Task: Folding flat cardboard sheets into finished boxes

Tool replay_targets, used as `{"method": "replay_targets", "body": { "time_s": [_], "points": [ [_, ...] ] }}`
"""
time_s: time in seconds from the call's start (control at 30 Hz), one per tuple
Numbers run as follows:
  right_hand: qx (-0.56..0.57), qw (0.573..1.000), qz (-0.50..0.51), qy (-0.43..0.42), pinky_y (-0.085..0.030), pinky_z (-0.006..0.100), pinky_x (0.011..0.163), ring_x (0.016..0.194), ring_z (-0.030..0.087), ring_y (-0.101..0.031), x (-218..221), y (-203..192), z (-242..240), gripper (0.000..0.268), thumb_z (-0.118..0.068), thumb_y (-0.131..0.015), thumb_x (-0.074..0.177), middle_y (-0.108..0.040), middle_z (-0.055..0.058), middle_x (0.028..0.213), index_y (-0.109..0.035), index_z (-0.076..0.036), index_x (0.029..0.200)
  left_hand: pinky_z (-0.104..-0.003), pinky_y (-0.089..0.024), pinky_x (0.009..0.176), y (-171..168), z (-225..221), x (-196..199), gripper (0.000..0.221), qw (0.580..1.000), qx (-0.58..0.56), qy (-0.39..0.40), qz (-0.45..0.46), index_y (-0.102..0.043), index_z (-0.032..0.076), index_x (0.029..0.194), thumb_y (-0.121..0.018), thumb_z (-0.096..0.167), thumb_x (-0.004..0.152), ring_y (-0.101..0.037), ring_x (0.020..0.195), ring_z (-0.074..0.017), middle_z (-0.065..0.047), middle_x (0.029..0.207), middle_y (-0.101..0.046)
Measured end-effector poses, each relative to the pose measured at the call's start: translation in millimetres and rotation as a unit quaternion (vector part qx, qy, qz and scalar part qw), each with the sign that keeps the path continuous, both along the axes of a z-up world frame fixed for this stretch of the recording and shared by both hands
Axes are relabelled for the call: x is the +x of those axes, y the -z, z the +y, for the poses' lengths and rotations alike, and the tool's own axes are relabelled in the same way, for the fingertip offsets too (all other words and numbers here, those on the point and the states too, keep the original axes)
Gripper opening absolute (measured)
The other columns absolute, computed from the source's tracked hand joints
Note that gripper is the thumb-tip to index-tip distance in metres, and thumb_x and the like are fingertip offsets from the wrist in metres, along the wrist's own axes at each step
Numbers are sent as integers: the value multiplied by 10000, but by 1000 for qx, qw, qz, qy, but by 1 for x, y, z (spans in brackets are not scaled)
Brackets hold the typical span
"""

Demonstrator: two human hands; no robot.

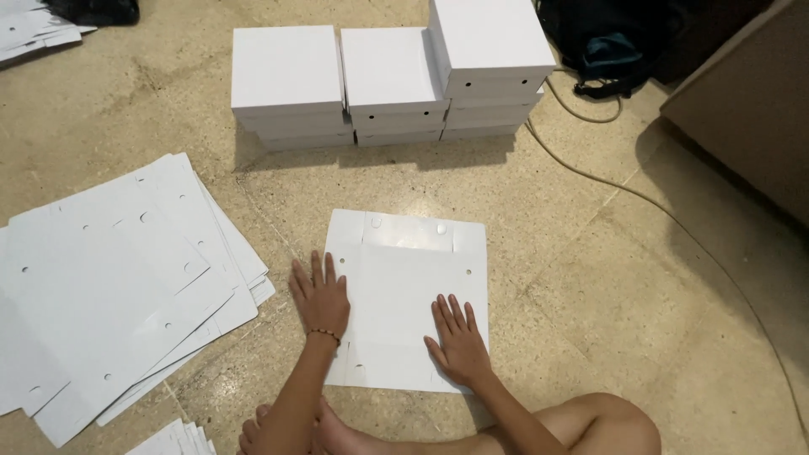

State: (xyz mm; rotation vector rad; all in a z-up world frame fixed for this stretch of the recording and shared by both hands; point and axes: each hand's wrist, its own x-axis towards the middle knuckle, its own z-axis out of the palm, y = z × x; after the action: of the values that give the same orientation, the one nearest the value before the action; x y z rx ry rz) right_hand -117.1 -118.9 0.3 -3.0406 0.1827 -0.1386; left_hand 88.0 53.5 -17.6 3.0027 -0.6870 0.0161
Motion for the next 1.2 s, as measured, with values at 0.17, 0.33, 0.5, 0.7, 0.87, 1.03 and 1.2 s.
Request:
{"method": "replay_targets", "body": {
  "time_s": [0.17, 0.33, 0.5, 0.7, 0.87, 1.03, 1.2],
  "points": [
    [-9, 1000, -13, -4, 17, 413, 1099, 1373, 243, -38, 1, 6, -4, 631, -417, -263, 913, -155, 125, 1467, -183, 2, 1378, -390, -261, 1012, -60, -42, -20, 500, 914, -286, 96, 271, -429, 121, 1240, -334, 448, 873, -316, 1207, -278, -84, 1288, -419],
    [17, 991, 126, 39, 20, 418, 1101, 1363, 228, -87, -3, -3, 4, 639, -539, -170, 912, -178, 56, 1468, -213, -129, 1400, -387, -377, 1007, -215, -56, 40, 1009, 328, -590, 278, 683, -458, 45, 1277, -40, 790, 740, -552, 1096, -243, -143, 1144, -596],
    [13, 995, 93, 45, 35, 410, 1108, 1372, 223, -85, -3, 9, 1, 657, -551, -168, 902, -185, 67, 1469, -223, -125, 1400, -397, -346, 1074, -324, -21, 70, 1027, 373, -556, 434, 603, -404, 70, 1326, -77, 787, 667, -524, 1177, -277, -130, 1246, -539],
    [4, 993, 113, 46, 31, 415, 1101, 1368, 232, -79, -2, -1, 5, 672, -558, -131, 902, -175, 68, 1470, -209, -118, 1404, -316, -413, 937, -199, -22, 23, 481, 865, -401, 126, 273, -586, 228, 1127, -308, 558, 913, -576, 1041, -139, 59, 1038, -634],
    [9, 990, 127, 55, 30, 418, 1102, 1369, 236, -73, -1, -2, 6, 667, -553, -127, 897, -161, 64, 1475, -191, -129, 1408, -516, -47, 1065, -80, -10, -76, 735, 969, -26, 115, 217, -196, 167, 1398, -106, 654, 856, -120, 1334, -319, -93, 1442, -181],
    [39, 980, 182, 68, 81, 436, 1087, 1370, 257, 18, -7, -12, 16, 681, -557, -98, 888, -83, 61, 1491, -142, -134, 1420, -542, 34, 1070, -78, -2, -93, 698, 961, 32, 135, 237, -106, 221, 1436, -95, 621, 863, 5, 1367, -326, -80, 1501, -48],
    [53, 975, 127, 175, 5, 466, 1104, 1374, 269, -73, 42, 2, -64, 631, -494, -107, 926, -133, 62, 1493, -177, -118, 1428, -561, 33, 1063, -61, -4, -90, 680, 968, 22, 140, 208, -129, 245, 1425, -142, 622, 859, 2, 1369, -316, -56, 1502, -55]
  ]
}}
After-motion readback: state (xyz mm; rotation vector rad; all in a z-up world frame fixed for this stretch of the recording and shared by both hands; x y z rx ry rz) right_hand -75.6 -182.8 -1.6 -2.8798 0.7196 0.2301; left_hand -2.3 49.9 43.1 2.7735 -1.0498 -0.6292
